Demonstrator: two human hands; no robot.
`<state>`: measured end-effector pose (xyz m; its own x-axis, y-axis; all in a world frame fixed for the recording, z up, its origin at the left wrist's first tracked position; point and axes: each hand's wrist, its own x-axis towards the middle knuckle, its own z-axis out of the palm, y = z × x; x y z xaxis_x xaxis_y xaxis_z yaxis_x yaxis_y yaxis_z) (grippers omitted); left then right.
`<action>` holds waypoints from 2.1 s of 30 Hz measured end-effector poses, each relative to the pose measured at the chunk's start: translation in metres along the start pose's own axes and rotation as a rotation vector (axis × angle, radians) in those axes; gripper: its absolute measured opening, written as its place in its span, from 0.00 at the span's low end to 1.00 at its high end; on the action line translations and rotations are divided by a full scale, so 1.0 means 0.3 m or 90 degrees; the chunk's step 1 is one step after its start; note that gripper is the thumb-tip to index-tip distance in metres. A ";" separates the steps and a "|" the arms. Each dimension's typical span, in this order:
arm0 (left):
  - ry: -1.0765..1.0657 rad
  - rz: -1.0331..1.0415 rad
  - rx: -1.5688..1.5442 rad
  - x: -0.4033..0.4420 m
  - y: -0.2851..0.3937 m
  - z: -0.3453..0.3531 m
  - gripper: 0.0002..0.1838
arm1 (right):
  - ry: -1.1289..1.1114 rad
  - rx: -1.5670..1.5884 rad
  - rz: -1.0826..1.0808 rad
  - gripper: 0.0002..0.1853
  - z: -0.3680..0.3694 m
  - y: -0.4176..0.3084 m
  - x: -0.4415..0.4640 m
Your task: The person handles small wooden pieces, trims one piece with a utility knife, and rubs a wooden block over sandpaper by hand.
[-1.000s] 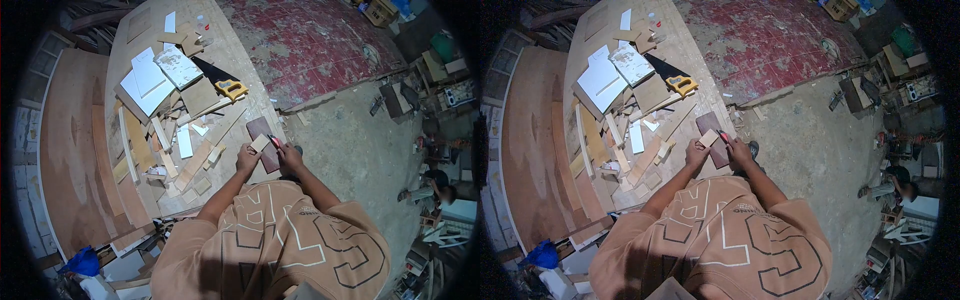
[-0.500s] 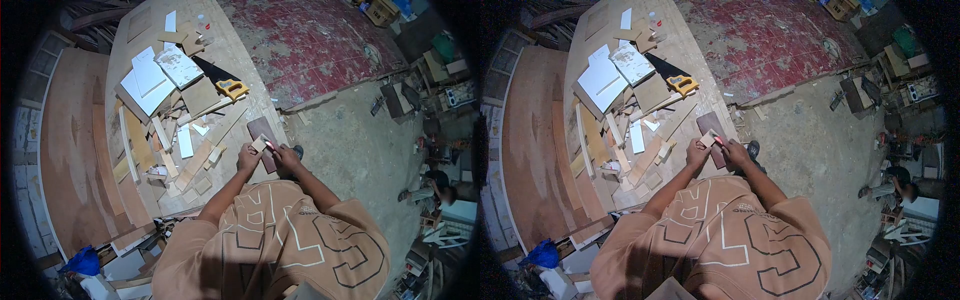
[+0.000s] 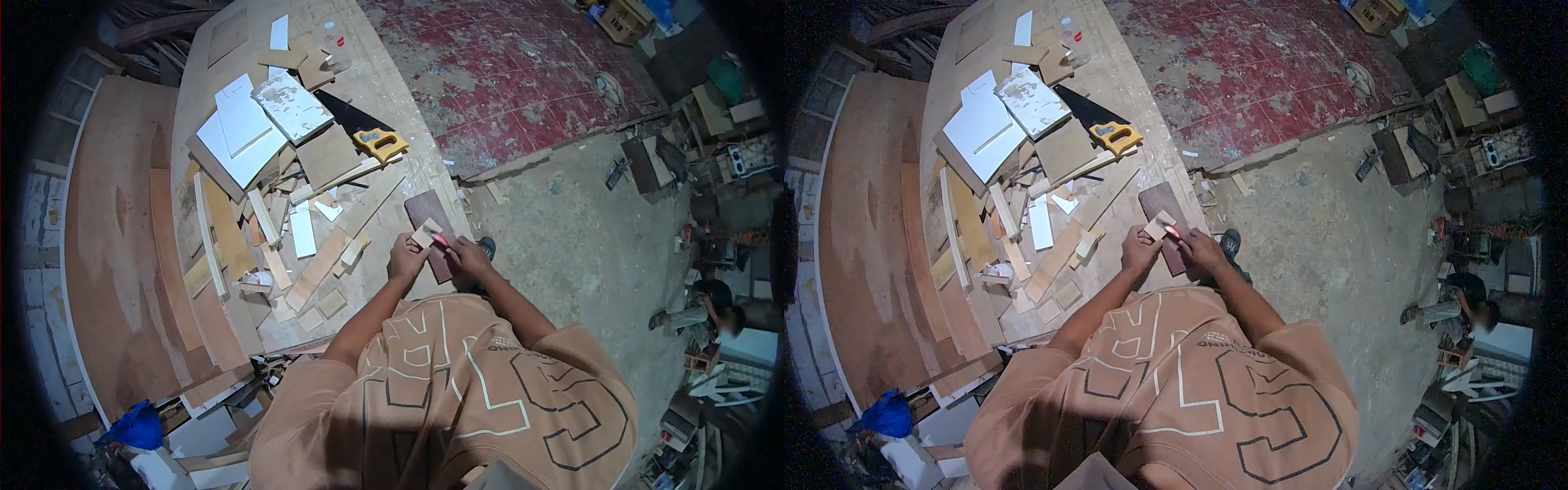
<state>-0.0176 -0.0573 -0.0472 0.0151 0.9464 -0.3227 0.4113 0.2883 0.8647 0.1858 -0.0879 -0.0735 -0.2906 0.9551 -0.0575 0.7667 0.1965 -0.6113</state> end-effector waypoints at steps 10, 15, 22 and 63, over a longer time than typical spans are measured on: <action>0.023 0.003 0.019 0.011 -0.026 -0.005 0.25 | 0.025 0.024 0.023 0.16 0.011 -0.054 -0.008; 0.010 0.000 -0.011 -0.001 -0.004 -0.006 0.26 | -0.014 -0.024 0.026 0.16 0.009 -0.040 -0.008; 0.031 0.021 -0.024 0.001 0.003 -0.020 0.27 | 0.073 -0.028 0.117 0.25 -0.049 -0.010 -0.019; -0.095 -0.256 -0.419 0.055 -0.104 0.092 0.13 | -0.099 -0.091 0.181 0.17 -0.268 -0.280 -0.155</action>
<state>-0.0049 -0.0547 -0.0902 0.1212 0.7346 -0.6676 -0.2134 0.6761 0.7052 0.1810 -0.1309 0.0440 -0.1294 0.9333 -0.3350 0.8986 -0.0325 -0.4376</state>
